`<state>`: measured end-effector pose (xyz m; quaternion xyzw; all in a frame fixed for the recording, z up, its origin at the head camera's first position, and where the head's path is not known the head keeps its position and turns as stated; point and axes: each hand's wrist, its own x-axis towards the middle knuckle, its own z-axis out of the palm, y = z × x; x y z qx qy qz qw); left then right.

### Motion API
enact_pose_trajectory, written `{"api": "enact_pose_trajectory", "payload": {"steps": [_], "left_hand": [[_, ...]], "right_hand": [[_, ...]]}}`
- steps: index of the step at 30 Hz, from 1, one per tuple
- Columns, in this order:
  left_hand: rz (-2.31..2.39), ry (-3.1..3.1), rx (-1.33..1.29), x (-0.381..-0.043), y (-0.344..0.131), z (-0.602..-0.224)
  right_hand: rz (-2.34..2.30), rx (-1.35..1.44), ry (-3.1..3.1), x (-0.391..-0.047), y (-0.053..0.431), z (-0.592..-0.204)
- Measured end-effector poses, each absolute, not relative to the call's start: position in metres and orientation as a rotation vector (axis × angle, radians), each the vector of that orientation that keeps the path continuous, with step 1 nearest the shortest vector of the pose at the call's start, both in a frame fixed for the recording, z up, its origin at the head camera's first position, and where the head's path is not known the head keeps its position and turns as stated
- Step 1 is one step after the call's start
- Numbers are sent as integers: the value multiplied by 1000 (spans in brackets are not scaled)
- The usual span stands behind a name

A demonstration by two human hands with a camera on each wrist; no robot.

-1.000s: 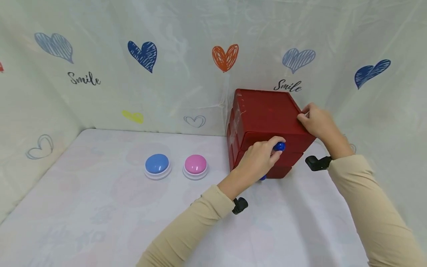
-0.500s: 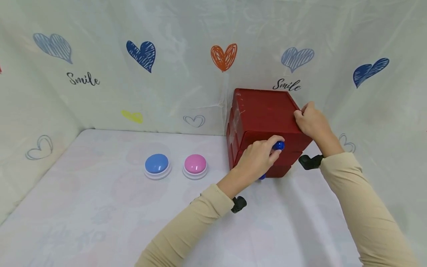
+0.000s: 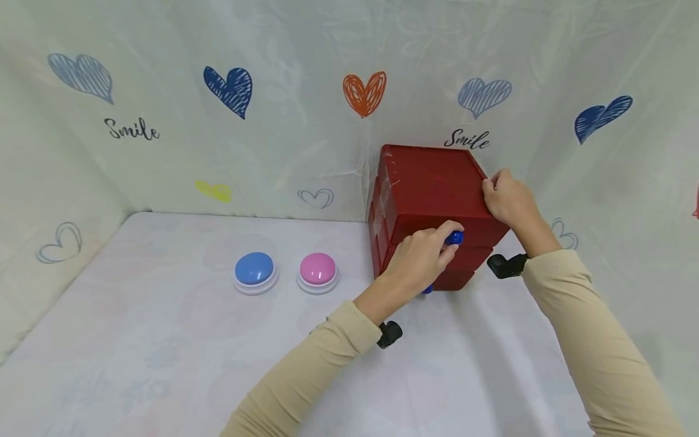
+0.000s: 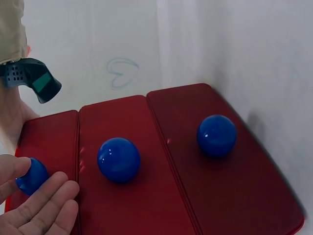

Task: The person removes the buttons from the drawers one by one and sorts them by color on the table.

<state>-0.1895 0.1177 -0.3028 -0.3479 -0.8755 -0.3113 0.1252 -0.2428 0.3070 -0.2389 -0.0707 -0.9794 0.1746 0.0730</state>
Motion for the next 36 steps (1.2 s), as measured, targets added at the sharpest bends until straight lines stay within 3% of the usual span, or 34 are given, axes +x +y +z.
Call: {"api": "enact_pose_trajectory", "payload": {"steps": [12,25,36], "left_hand": [[-933,-2545,-1010,-188,118,-308],[-1282,-2449,-1018,-175,97,-328],[-958,-2781,-910,-173,107,-348]], "right_hand": [[534,-250,-2909,-242,308,-244],[548,-245,-2882,-242,306,-242],[558,-260,-2878,-242,308,-242]]}}
